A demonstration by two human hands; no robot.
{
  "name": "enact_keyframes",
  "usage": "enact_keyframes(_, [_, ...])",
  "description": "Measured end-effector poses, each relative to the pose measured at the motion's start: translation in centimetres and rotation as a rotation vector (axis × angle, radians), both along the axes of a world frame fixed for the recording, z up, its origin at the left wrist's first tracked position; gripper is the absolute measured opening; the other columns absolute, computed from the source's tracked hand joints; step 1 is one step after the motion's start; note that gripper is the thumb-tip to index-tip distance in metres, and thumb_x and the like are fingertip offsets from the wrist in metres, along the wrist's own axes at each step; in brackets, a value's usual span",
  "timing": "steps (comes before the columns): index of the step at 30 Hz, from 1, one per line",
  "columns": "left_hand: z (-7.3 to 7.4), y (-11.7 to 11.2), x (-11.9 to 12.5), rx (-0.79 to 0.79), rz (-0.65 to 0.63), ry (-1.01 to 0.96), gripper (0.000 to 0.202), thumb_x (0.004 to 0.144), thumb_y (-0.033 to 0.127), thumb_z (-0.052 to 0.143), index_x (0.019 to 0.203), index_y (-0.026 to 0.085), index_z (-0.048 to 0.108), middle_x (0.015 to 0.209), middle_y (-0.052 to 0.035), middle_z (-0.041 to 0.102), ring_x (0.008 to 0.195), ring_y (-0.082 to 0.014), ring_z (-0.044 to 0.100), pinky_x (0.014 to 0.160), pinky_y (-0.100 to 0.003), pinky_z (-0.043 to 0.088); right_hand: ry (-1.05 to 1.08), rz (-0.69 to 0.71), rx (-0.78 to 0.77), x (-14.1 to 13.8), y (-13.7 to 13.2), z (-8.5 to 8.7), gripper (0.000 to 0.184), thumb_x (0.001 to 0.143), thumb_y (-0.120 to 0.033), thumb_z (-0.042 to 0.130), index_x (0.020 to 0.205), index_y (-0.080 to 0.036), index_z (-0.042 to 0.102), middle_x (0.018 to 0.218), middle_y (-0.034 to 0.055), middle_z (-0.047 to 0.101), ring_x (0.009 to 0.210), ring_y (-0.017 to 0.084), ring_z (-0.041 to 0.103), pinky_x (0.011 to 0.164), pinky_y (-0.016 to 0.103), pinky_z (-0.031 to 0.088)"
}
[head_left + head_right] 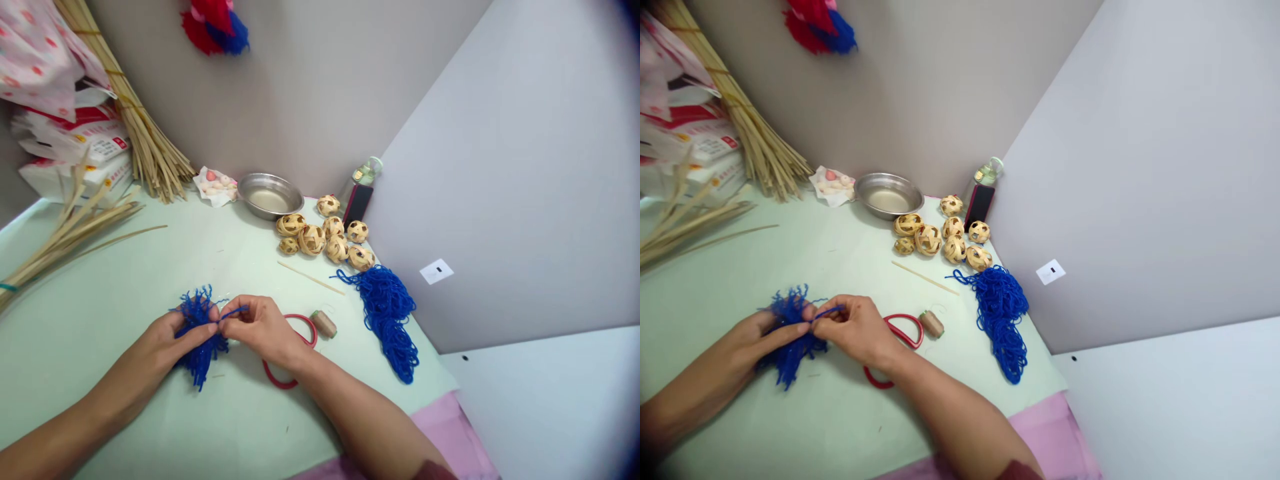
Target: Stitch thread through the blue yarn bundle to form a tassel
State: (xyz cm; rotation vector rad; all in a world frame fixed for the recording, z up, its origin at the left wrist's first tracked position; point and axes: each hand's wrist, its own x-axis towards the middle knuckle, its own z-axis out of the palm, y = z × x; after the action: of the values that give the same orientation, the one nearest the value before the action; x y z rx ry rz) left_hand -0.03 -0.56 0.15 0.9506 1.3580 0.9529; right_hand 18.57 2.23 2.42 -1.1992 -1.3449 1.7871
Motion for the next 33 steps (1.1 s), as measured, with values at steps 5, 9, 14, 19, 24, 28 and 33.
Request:
enact_keyframes(5, [-0.2,0.0,0.1,0.002,0.018,-0.042,0.035,0.059,0.059,0.098,0.069,0.028,0.085,0.081,-0.0045,0.083,0.085,-0.0296,0.073,0.074,-0.035,0.062,-0.002,0.026,-0.002,0.0,-0.2,0.1,0.008,0.077,-0.018,0.072,0.083,-0.019,0.067,0.067,-0.0067,0.057,0.062,0.01,0.044,0.064,0.027,0.035])
enact_keyframes(9, [-0.1,-0.3,0.0,-0.061,0.056,-0.21,0.033,0.064,0.053,0.099,0.081,0.026,0.088,0.085,-0.0035,0.082,0.09,-0.026,0.074,0.074,-0.027,0.063,0.03,0.039,0.003,0.0,-0.2,-0.1,0.01,0.076,-0.019,0.073,0.081,-0.019,0.065,0.069,-0.0058,0.059,0.064,0.01,0.047,0.067,0.027,0.038])
enact_keyframes(14, [0.2,-0.3,-0.3,-0.081,0.024,-0.312,0.027,0.069,0.047,0.099,0.08,0.026,0.086,0.083,-0.0019,0.077,0.08,-0.0209,0.07,0.067,-0.023,0.062,0.05,0.032,0.01,0.1,-0.2,-0.4,0.013,0.075,-0.024,0.077,0.082,-0.019,0.067,0.071,-0.0056,0.058,0.067,0.01,0.046,0.066,0.026,0.037])
enact_keyframes(19, [0.2,-0.1,-0.2,-0.061,0.029,-0.309,0.024,0.074,0.05,0.096,0.08,0.029,0.086,0.103,-0.0049,0.089,0.1,-0.0302,0.078,0.085,-0.031,0.068,0.088,0.045,0.049,0.1,-0.3,-0.6,0.017,0.074,-0.025,0.079,0.077,-0.02,0.062,0.071,-0.0047,0.059,0.068,0.011,0.048,0.069,0.026,0.039])
enact_keyframes(24, [0.4,-0.1,0.2,-0.035,0.043,-0.193,0.036,0.067,0.059,0.097,0.086,0.03,0.087,0.106,-0.0055,0.091,0.108,-0.0356,0.079,0.099,-0.042,0.066,0.175,0.018,0.098,0.0,-0.2,-0.5,0.016,0.076,-0.021,0.075,0.078,-0.021,0.06,0.075,-0.0043,0.06,0.069,0.012,0.047,0.07,0.026,0.038])
enact_keyframes(28, [-0.1,0.0,0.2,0.036,-0.018,-0.037,0.034,0.062,0.056,0.099,0.079,0.03,0.085,0.084,-0.0027,0.085,0.087,-0.0299,0.077,0.079,-0.036,0.065,0.142,-0.012,0.065,0.0,-0.1,-0.4,0.013,0.076,-0.023,0.075,0.083,-0.021,0.064,0.069,-0.005,0.06,0.065,0.011,0.047,0.065,0.026,0.037])
enact_keyframes(33, [-0.6,-0.2,0.3,0.009,-0.097,0.064,0.036,0.061,0.059,0.098,0.061,0.027,0.08,0.061,-0.001,0.072,0.058,-0.0216,0.061,0.052,-0.031,0.052,0.189,-0.019,0.068,0.4,0.0,0.2,0.026,0.083,-0.041,0.083,0.089,-0.02,0.068,0.069,-0.0042,0.061,0.061,0.011,0.047,0.065,0.027,0.04])
